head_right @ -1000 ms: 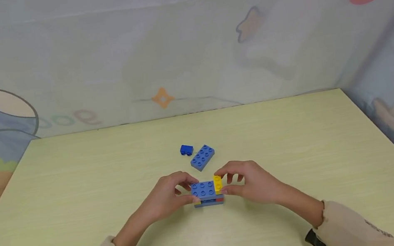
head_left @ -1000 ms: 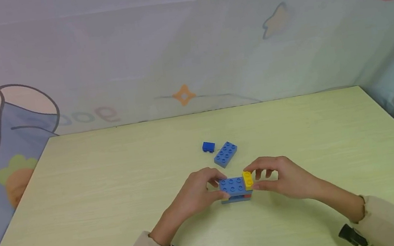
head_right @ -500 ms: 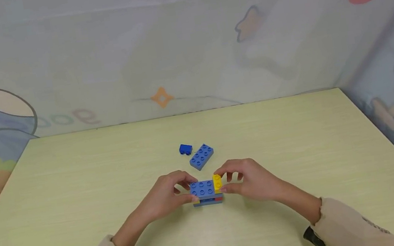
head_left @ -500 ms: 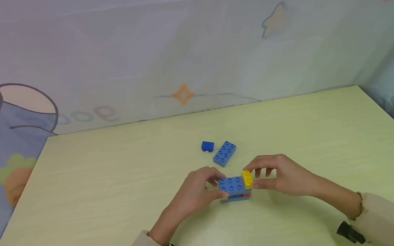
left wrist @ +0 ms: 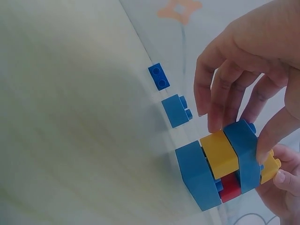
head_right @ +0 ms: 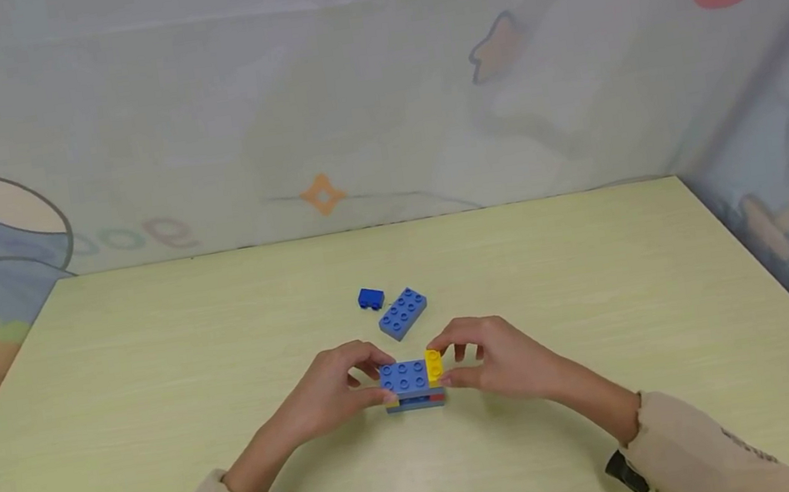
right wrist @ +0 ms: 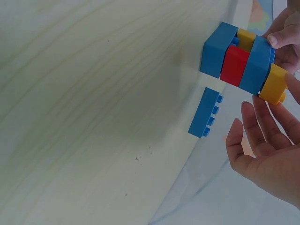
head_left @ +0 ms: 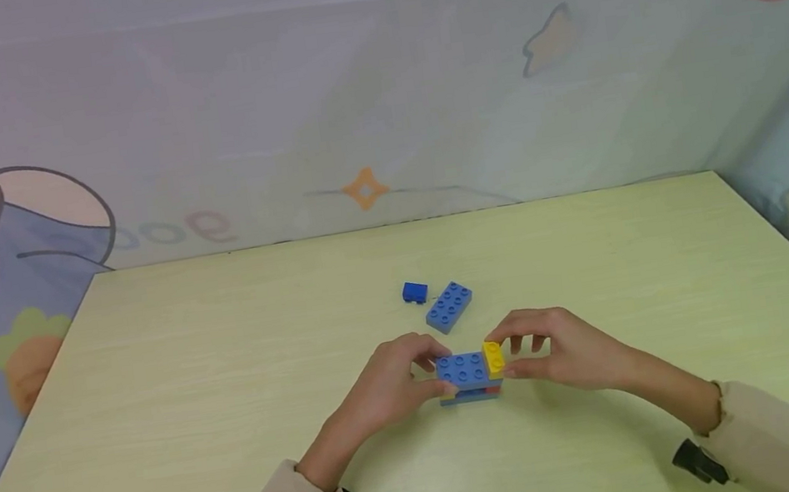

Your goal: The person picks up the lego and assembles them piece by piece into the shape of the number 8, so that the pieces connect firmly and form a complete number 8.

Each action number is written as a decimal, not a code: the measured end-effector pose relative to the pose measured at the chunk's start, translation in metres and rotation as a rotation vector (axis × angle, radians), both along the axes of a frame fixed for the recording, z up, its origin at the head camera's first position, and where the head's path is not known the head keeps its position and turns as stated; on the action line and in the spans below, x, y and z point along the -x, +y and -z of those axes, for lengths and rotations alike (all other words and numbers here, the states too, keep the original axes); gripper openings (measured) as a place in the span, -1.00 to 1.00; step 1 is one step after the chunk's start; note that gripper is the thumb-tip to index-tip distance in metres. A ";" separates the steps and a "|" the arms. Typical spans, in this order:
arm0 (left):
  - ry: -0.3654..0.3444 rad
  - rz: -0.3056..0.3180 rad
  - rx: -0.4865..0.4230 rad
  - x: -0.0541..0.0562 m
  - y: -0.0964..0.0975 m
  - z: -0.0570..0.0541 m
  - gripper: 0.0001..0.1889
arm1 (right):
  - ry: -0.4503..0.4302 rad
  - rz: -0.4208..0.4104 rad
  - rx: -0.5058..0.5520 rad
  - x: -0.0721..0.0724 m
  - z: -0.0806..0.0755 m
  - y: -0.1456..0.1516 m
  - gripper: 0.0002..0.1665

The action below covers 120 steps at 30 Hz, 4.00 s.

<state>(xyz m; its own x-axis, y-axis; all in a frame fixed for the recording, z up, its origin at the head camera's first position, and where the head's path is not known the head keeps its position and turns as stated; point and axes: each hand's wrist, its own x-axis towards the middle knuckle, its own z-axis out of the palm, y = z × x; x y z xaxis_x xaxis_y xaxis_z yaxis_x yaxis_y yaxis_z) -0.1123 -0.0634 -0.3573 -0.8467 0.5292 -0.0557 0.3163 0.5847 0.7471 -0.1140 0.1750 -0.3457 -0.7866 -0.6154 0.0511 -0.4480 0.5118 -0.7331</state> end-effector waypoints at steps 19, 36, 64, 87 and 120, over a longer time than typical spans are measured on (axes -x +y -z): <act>-0.063 0.063 -0.105 0.021 -0.017 0.005 -0.68 | 0.001 0.003 0.038 -0.002 0.003 0.002 -0.65; 0.013 -0.156 0.032 0.076 -0.019 0.016 -0.51 | 0.018 -0.003 0.051 -0.004 0.004 0.001 -0.66; 0.041 -0.072 0.180 0.089 -0.005 0.025 -0.50 | 0.010 -0.008 0.057 -0.004 0.007 0.004 -0.65; -0.007 -0.109 0.184 0.085 -0.017 0.020 -0.66 | 0.032 -0.020 0.070 -0.004 0.006 0.004 -0.66; -0.091 0.006 -0.055 0.000 -0.003 -0.023 -0.69 | 0.001 -0.010 0.069 -0.003 0.006 0.003 -0.67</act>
